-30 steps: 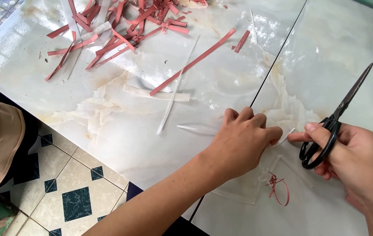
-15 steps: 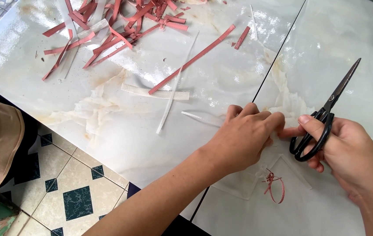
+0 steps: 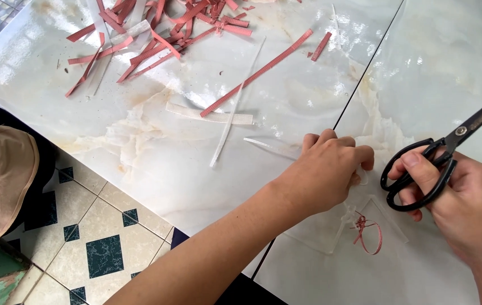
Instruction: Weaving thin plastic strips together on a table to create a patterned mat or component, including trimming with scissors.
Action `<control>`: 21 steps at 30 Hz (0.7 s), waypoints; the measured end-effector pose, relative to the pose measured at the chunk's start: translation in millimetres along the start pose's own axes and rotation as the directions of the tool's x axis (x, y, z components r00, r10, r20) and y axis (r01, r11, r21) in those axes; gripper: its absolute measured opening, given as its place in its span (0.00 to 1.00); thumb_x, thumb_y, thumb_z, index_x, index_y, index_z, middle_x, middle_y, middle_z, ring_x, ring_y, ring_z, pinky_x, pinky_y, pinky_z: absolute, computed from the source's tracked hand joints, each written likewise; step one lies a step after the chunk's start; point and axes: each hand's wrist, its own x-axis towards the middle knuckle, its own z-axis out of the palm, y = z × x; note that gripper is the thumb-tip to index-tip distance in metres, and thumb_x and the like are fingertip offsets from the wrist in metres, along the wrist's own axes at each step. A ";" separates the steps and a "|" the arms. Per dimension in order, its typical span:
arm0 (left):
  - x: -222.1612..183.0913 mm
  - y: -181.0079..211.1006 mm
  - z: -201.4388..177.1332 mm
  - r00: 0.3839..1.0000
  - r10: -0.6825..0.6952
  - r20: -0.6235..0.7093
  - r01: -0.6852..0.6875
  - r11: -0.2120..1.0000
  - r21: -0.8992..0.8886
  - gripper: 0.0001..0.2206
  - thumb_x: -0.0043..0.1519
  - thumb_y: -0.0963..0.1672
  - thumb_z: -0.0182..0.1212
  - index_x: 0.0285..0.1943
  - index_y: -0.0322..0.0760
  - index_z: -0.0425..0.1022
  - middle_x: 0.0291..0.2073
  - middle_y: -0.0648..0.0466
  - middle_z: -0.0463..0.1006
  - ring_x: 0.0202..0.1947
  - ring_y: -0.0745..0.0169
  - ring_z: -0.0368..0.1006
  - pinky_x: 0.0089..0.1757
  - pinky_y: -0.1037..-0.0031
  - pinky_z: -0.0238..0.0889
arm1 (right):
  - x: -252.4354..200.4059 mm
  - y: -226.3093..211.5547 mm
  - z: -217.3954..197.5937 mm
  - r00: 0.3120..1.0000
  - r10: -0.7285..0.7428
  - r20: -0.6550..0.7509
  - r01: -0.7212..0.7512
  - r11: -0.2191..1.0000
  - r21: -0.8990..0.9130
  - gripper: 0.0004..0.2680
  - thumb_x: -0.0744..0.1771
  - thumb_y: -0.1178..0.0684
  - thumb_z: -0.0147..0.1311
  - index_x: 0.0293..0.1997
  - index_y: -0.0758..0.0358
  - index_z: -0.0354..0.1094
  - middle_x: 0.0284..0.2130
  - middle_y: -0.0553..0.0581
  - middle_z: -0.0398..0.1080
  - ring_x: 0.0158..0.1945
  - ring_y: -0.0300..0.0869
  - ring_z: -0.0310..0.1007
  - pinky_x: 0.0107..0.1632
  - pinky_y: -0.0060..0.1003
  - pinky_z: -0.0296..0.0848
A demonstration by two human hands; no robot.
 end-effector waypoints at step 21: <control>14.3 -1.3 3.0 0.992 -0.126 0.020 0.127 0.989 -0.072 0.12 0.52 0.40 0.55 0.38 0.52 0.81 0.28 0.67 0.80 0.40 0.53 0.64 0.44 0.66 0.50 | 5.5 42.8 16.6 0.970 -0.241 -0.015 0.236 0.959 -0.157 0.18 0.72 0.53 0.40 0.24 0.75 0.61 0.24 0.63 0.66 0.22 0.46 0.60 0.24 0.35 0.58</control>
